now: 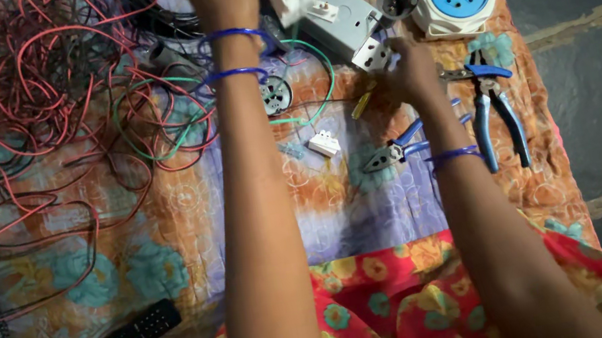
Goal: The person sits on a patterned cloth on the floor and wires electrical components. They strip wires, insert them into a socket, and tighten the connections using a screwdriver. Tools and loose wires are visible around the workspace.
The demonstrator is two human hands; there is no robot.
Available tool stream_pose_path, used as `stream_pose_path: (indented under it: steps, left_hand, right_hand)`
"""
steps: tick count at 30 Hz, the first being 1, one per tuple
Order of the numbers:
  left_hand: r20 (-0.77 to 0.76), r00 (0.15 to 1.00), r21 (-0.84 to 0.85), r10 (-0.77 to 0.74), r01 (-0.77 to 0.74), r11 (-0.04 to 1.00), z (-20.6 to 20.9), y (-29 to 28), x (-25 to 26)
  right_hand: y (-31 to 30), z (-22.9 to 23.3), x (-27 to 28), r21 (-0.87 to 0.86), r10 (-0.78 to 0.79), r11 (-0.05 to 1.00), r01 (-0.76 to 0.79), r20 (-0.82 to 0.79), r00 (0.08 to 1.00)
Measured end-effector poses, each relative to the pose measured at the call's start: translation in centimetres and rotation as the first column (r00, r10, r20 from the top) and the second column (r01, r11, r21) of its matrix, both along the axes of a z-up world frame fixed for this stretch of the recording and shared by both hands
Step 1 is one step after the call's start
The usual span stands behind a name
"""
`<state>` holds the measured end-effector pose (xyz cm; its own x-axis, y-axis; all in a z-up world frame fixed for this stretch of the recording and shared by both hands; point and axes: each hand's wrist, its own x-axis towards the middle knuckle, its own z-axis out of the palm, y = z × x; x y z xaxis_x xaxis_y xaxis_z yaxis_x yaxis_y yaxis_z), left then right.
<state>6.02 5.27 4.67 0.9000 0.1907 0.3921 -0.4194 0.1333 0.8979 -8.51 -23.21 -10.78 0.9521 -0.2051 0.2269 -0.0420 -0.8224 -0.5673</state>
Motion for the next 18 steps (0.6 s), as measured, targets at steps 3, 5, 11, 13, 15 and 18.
stream_pose_path:
  steps: [3, 5, 11, 13, 15, 18]
  left_hand:
    - [-0.081, 0.967, -0.093, -0.241, 0.234, 0.968, 1.4, -0.3, -1.9]
    - [-0.107, 0.954, -0.094, -0.280, 0.271, 0.958, 2.8, -0.4, -2.5]
    - [-0.225, 0.921, -0.070, -0.318, 0.310, 0.948, 5.5, -0.4, -4.0]
    - [-0.177, 0.914, -0.036, -0.366, 0.365, 0.930, 6.2, -0.7, -4.2]
    - [-0.163, 0.906, -0.022, -0.390, 0.392, 0.920, 6.4, -1.0, -4.6]
    - [-0.231, 0.866, 0.033, -0.443, 0.462, 0.886, 6.7, -1.2, -5.1]
  right_hand:
    - [1.3, -0.4, 0.6, -0.133, -0.023, 0.990, 0.037, 0.101, 0.995]
    - [1.2, -0.3, 0.6, 0.093, -0.083, 0.992, 0.091, -0.081, 0.993]
    - [-0.5, 2.5, -0.9, 0.476, -0.216, 0.806, 0.353, -0.320, 0.923]
    - [-1.6, 5.5, -1.3, 0.774, -0.220, 0.527, 0.352, -0.276, 0.936]
    - [-1.9, 8.8, -1.3, 0.840, -0.249, 0.397, 0.369, -0.288, 0.924]
    - [-1.3, 13.5, -1.9, 0.912, -0.198, 0.317, 0.261, -0.206, 0.958]
